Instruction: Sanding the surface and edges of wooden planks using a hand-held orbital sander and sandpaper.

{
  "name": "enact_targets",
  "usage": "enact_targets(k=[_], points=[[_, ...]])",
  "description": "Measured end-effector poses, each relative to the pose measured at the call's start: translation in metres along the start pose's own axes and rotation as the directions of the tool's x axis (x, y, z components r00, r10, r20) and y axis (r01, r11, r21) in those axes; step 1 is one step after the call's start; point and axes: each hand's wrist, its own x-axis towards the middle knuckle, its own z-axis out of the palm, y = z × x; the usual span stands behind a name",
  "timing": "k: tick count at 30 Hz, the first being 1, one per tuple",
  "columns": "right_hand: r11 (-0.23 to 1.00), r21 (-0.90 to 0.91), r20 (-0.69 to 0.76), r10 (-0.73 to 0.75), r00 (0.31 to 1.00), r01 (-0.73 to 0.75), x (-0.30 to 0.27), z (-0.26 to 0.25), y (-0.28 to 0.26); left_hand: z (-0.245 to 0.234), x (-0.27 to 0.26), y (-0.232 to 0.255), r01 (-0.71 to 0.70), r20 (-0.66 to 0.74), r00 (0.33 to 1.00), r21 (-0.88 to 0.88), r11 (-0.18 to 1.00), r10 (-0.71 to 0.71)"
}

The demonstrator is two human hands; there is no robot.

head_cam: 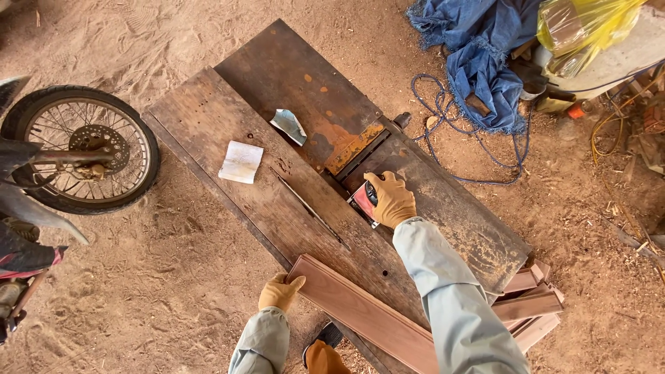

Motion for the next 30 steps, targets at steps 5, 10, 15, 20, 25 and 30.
enact_targets(k=[5,10,15,20,25,30], points=[[1.000,-0.004,-0.032,-0.011,0.999,0.011,-0.003,0.006,0.003,-0.002,-0.008,0.004,-0.005,-0.019,1.000,-0.004,1.000,0.005],[0.998,-0.014,-0.101,-0.070,0.992,0.069,-0.001,0.011,0.011,-0.011,-0.026,0.022,-0.054,-0.063,0.996,0.166,0.985,0.065],[0.997,0.080,-0.201,0.004,0.980,0.012,-0.062,-0.011,0.007,-0.010,-0.034,0.025,0.074,0.001,0.997,0.079,0.994,-0.074],[0.836,0.164,-0.441,0.537,0.719,-0.524,-0.224,0.021,0.068,-0.010,-0.009,-0.003,-0.056,0.019,0.997,-0.419,0.906,0.071],[0.477,-0.002,-0.081,0.876,0.476,-0.879,-0.438,0.246,0.189,-0.024,-0.033,-0.031,-0.060,0.254,0.937,-0.556,0.829,0.239],[0.454,0.310,-0.098,0.889,0.447,-0.835,-0.476,0.219,0.142,-0.050,-0.074,-0.014,-0.083,0.381,0.815,-0.669,0.738,0.437]])
